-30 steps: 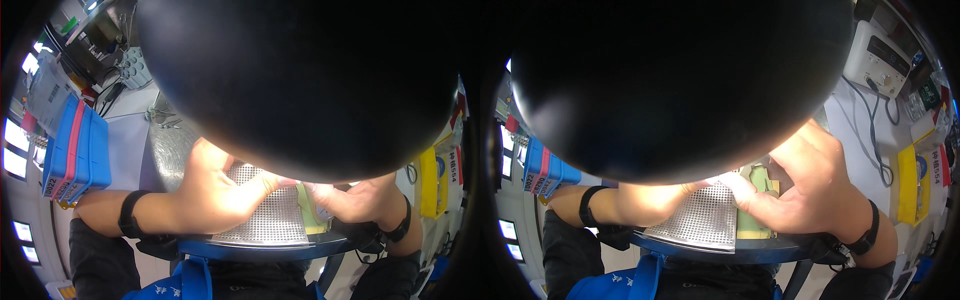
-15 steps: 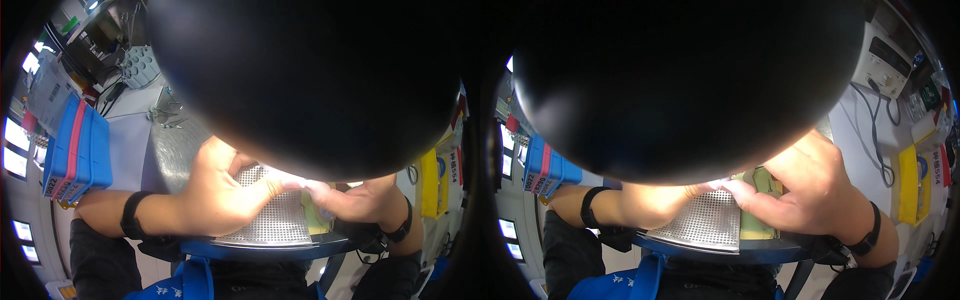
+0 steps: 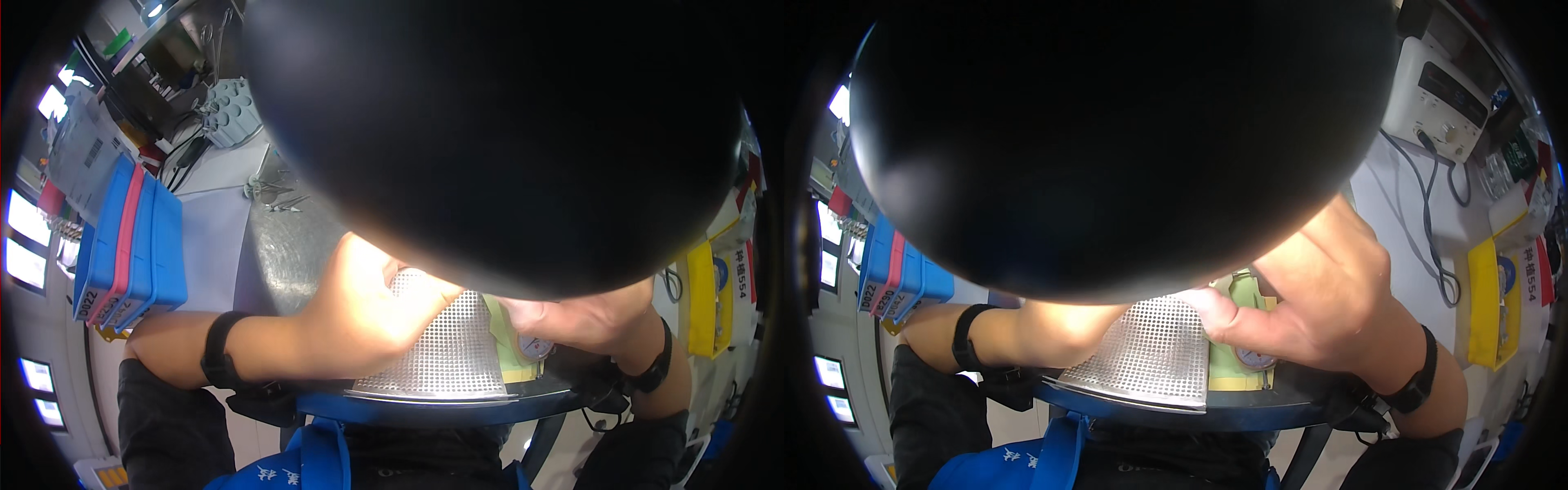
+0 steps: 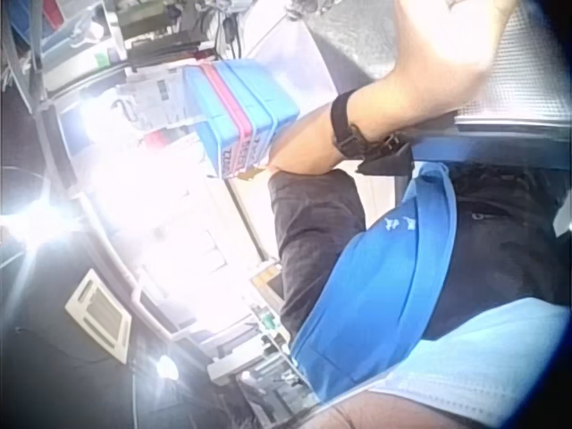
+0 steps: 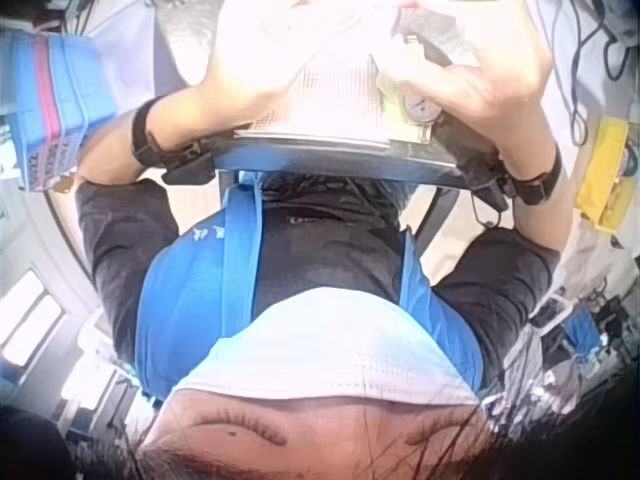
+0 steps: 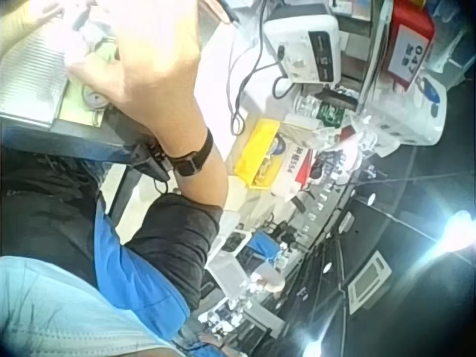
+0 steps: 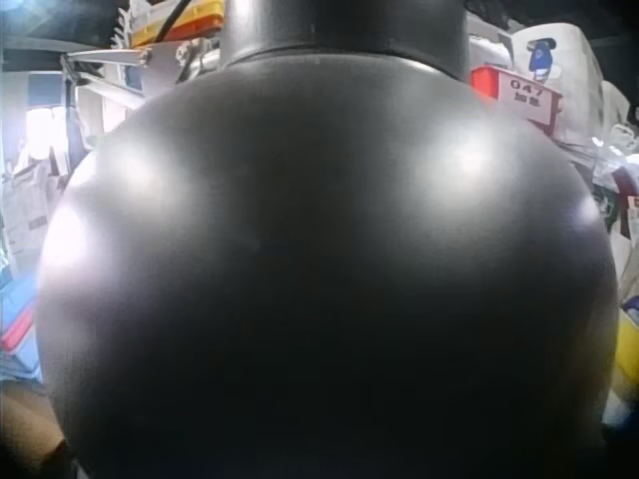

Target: The person fits a dental crown onto a dental model, removes it, and then uses a rotary tool to grind the crown. After setting the tool down, they pick up a small component from the table.

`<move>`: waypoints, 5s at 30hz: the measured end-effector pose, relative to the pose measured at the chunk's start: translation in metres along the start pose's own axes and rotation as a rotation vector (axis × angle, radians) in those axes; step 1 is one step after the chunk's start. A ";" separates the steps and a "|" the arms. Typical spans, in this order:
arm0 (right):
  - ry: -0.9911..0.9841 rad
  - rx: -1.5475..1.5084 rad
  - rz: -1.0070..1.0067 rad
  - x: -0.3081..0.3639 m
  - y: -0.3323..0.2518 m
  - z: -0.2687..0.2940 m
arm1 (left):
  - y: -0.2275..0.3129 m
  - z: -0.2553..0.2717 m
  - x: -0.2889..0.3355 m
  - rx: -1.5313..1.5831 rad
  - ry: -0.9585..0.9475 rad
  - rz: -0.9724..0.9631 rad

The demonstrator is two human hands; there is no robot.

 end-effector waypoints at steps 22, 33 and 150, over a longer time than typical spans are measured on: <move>0.042 0.179 0.200 -0.002 0.003 0.006 | 0.000 0.002 0.000 0.123 -0.076 -0.317; 0.198 0.138 0.349 0.007 -0.035 0.035 | -0.016 0.003 -0.004 0.144 -0.094 -0.535; 0.177 -0.088 0.074 -0.014 0.045 0.005 | -0.041 0.045 -0.029 -0.240 0.140 -0.335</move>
Point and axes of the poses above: each hand's wrist, its own x-axis away from the middle knuckle, its own z-axis out of the back of the hand, y = z × x, the point moved 3 cm from there along -x, towards the middle knuckle, and after that the axes turned 1 degree about -x, right-handed, at the moved point
